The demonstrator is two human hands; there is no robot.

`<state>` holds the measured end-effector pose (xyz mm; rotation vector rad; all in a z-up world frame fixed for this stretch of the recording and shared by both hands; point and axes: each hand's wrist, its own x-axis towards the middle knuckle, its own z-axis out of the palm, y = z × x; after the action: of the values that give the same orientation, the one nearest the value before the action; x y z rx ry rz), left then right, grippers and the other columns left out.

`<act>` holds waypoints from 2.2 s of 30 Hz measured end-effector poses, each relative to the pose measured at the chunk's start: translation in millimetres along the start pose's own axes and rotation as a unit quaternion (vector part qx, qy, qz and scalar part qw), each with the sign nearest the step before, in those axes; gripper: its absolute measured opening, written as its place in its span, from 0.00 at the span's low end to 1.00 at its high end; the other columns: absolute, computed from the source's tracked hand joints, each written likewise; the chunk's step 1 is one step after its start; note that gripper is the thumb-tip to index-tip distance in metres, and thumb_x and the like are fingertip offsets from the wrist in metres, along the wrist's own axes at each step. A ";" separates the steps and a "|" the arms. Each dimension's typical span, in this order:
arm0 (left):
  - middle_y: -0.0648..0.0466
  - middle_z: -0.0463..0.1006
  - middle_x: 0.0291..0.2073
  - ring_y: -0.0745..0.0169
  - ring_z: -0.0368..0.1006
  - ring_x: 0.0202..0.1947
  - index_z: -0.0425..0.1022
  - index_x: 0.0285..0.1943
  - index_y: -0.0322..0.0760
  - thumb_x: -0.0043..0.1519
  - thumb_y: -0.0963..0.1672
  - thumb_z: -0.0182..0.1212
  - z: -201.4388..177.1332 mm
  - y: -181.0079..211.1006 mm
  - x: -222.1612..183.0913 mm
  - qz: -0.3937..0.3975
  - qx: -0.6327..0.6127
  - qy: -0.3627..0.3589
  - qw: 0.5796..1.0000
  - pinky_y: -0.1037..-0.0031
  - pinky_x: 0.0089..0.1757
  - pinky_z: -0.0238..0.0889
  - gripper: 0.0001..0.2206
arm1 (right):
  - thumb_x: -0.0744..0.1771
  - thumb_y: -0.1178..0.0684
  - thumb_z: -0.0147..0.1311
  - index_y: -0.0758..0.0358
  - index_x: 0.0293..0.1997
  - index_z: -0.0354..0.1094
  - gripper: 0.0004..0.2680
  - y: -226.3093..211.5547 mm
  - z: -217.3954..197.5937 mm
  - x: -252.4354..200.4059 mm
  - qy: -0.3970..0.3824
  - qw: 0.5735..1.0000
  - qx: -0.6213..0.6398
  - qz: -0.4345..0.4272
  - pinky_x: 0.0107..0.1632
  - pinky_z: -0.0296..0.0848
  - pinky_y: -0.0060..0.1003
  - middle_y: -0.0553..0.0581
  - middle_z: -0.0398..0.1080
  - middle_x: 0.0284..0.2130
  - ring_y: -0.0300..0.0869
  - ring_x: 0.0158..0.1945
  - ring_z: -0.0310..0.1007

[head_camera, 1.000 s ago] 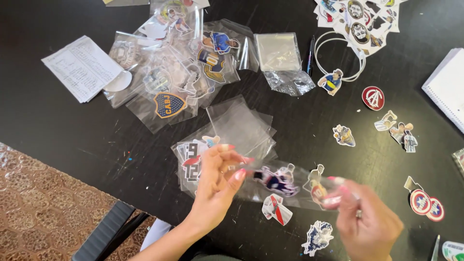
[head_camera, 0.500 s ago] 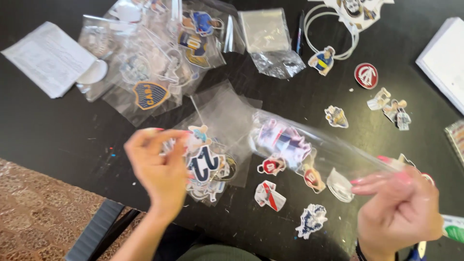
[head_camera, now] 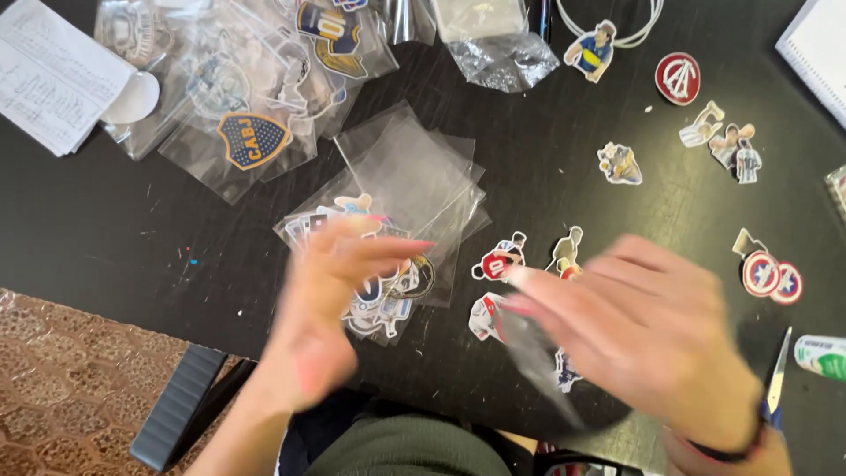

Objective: The person places stickers into small clear plastic bags by hand and moves the filled bags to the side.

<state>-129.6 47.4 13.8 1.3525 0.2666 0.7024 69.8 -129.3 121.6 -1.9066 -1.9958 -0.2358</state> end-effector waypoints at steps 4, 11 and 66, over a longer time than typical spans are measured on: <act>0.43 0.72 0.62 0.52 0.69 0.65 0.41 0.76 0.39 0.61 0.50 0.66 29.0 7.1 -6.9 -0.110 0.014 -0.183 0.977 0.58 0.68 0.49 0.40 | 0.70 0.56 0.65 0.69 0.50 0.75 0.07 -10.8 18.9 32.4 0.029 0.999 0.022 -0.032 0.33 0.62 0.39 0.49 0.68 0.24 0.40 0.23 0.60; 0.37 0.59 0.74 0.46 0.56 0.76 0.37 0.80 0.41 0.64 0.58 0.64 11.7 -14.0 -9.7 -0.147 -0.144 -0.122 0.971 0.52 0.71 0.46 0.45 | 0.72 0.59 0.55 0.62 0.51 0.72 0.03 -20.2 41.8 59.9 0.001 0.992 -0.121 -0.040 0.35 0.60 0.36 0.46 0.67 0.22 0.39 0.23 0.65; 0.59 0.84 0.46 0.54 0.71 0.52 0.70 0.62 0.29 0.62 0.45 0.76 17.4 -69.2 49.2 0.164 0.445 -0.228 0.850 0.60 0.57 0.58 0.24 | 0.68 0.47 0.27 0.47 0.10 0.63 0.23 -58.5 -60.1 -25.7 0.038 0.847 0.106 0.520 0.26 0.52 0.32 0.37 0.65 0.09 0.31 0.14 0.56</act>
<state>-60.8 59.5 -37.5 2.4529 -0.0531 0.5133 21.3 -179.4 174.8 -2.4399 -0.6643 0.1976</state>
